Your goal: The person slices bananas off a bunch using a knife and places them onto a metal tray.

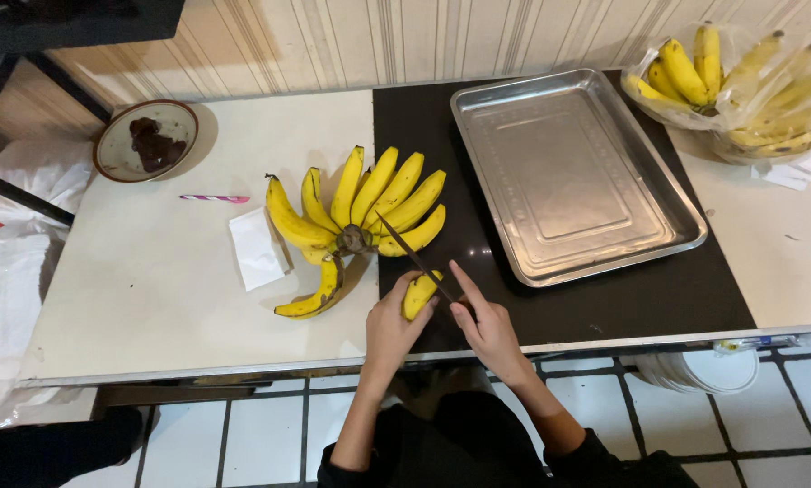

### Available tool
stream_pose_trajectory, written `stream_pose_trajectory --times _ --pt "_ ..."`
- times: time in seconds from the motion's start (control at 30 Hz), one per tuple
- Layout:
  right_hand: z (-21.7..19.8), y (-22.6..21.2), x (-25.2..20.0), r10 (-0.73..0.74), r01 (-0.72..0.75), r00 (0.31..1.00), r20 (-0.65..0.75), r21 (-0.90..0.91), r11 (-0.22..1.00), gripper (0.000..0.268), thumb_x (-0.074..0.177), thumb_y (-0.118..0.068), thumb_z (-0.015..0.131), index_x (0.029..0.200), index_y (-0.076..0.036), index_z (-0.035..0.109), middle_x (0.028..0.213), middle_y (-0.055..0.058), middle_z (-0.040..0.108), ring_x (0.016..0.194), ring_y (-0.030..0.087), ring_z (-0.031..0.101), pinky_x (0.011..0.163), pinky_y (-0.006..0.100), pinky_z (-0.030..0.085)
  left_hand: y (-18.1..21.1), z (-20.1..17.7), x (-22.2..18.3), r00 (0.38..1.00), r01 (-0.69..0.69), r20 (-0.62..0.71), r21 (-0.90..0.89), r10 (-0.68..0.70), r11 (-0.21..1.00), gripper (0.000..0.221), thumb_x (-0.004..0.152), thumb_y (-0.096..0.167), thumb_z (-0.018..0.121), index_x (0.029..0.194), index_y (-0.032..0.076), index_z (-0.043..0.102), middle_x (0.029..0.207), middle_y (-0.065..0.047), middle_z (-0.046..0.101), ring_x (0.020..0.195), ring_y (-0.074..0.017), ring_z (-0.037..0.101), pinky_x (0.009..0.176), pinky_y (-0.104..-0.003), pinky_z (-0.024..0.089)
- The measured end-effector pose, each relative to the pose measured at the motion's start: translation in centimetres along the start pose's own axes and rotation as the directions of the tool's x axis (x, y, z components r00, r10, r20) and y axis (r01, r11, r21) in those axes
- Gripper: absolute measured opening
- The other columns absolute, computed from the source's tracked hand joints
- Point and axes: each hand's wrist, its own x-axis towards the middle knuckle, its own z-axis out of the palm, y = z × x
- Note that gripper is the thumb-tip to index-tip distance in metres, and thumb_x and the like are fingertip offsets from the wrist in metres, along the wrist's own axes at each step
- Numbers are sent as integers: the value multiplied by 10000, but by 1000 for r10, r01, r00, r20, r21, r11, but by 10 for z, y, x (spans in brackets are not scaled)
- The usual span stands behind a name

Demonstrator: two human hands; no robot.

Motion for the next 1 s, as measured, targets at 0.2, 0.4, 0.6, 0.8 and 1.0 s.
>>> stream_pose_trajectory --times 0.2,0.4,0.6,0.8,1.0 --pt "7 17 -4 10 -14 1000 -17 -198 980 513 970 -267 467 1470 -156 451 881 168 746 763 308 719 674 373 561 9 -13 -3 994 -110 26 169 107 979 486 859 391 668 1281 165 586 1041 -138 698 913 -333 692 788 -430 552" --pt "9 6 5 69 -74 997 -31 -173 982 458 984 -295 464 1407 -118 477 879 182 733 828 348 718 734 431 566 3 -7 -2 992 -130 22 159 128 979 486 856 391 681 1272 157 586 1025 -137 700 908 -337 693 781 -433 553" --pt "16 24 6 120 -124 992 -32 -154 980 368 989 -333 474 1278 -107 484 991 253 714 963 389 697 829 470 548 2 1 -6 992 -119 52 109 114 987 495 852 418 685 1274 178 588 1042 -121 704 918 -327 697 789 -433 558" --pt "16 47 7 149 -151 989 -24 -148 977 315 1000 -329 476 1186 -75 465 959 253 711 888 413 700 763 482 551 -5 8 -3 994 -44 104 87 34 995 555 852 450 668 1320 173 555 1090 -135 692 971 -349 680 819 -448 543" --pt "7 41 10 149 -144 989 27 -128 981 313 998 -329 492 1181 -76 467 838 205 712 750 383 706 677 461 540 -13 14 -1 989 -2 147 65 -8 998 556 842 457 675 1323 209 550 1075 -129 698 985 -352 678 824 -448 539"
